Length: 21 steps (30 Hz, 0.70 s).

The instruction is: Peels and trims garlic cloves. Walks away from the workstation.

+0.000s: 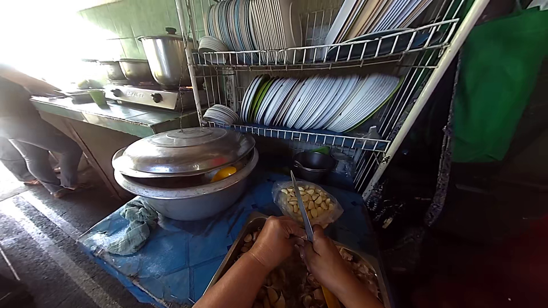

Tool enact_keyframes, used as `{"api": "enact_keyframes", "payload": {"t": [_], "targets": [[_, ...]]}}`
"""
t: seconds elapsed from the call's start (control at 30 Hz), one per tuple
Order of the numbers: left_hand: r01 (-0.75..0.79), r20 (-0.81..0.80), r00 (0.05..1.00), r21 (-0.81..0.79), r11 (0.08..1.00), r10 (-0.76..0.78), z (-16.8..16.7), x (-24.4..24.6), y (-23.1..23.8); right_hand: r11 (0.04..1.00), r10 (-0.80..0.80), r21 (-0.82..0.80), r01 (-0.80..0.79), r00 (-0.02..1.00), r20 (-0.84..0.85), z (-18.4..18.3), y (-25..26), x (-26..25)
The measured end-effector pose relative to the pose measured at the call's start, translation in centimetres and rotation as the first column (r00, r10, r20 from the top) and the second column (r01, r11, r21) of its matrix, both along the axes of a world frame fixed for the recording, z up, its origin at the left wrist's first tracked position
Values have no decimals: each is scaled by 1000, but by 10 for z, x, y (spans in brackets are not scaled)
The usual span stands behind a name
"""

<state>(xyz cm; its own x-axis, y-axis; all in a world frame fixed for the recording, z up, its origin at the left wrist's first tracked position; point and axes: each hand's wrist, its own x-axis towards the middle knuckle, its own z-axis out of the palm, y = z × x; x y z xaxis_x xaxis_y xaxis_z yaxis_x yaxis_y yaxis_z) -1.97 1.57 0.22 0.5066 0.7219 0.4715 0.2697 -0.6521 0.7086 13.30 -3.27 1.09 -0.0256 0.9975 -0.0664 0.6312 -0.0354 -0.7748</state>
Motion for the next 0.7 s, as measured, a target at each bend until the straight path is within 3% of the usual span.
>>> {"api": "enact_keyframes", "payload": {"t": [0.1,0.23,0.37,0.5,0.7], "targets": [[12,32,999,-34,999,-11,-1,-1,2,1000,-1,21,2,999,-36,-2,0,2],[97,114,992,-357,929,-60,2,-3,6,997,-55,42,58,996,-64,-3,1,1],[124,190,982,-550,826,-21,4,-5,8,999,-43,-10,43,999,33,1,0,-1],[119,211,977,-662,740,31,8,-5,8,999,-42,-24,42,999,6,-1,0,-1],[172,282,957,-751,637,74,15,-10,7,987,-159,0,160,984,-84,1,3,5]]}}
